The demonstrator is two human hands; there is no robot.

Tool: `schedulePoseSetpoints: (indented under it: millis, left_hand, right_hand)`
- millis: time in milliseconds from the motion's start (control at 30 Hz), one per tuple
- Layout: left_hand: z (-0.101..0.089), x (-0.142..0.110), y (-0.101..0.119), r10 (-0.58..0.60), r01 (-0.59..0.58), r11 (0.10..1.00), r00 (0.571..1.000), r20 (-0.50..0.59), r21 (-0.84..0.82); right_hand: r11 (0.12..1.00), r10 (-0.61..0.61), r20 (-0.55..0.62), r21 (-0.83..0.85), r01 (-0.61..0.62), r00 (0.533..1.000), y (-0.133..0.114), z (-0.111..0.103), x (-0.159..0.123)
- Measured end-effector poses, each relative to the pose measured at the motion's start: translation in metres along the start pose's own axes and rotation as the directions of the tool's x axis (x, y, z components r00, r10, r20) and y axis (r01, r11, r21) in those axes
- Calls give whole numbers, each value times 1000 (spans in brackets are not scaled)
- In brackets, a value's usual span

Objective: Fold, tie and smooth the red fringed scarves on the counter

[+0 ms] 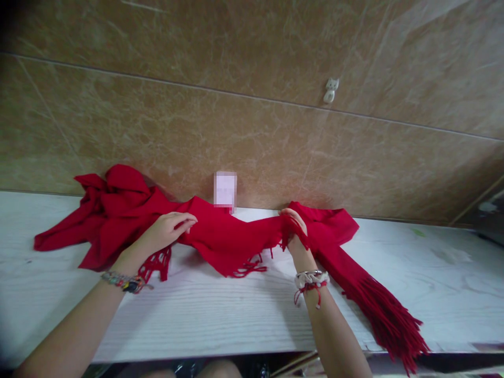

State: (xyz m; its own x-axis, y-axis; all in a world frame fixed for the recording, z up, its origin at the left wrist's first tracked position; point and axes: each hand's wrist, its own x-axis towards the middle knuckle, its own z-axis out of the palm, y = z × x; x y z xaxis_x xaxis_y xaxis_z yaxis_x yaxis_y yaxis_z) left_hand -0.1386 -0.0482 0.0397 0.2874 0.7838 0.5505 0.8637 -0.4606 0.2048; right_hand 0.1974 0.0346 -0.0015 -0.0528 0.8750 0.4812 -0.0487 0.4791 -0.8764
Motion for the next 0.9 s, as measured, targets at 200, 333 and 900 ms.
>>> schedulePoseSetpoints:
  millis: [200,333,900]
  left_hand:
    - [10,0,-15,-68,76,959,997,-37,272]
    - [17,-2,-16,-121,127,940,992,-40,315]
    - [35,-14,-44,-469,435,857,880,70,275]
  right_hand:
    - [999,-50,52,3,50,997,-3,4,24]
    - [893,-66,474,-365,264,878,-14,29,1]
    - [655,166,749,-570,497,641,3,39,-1]
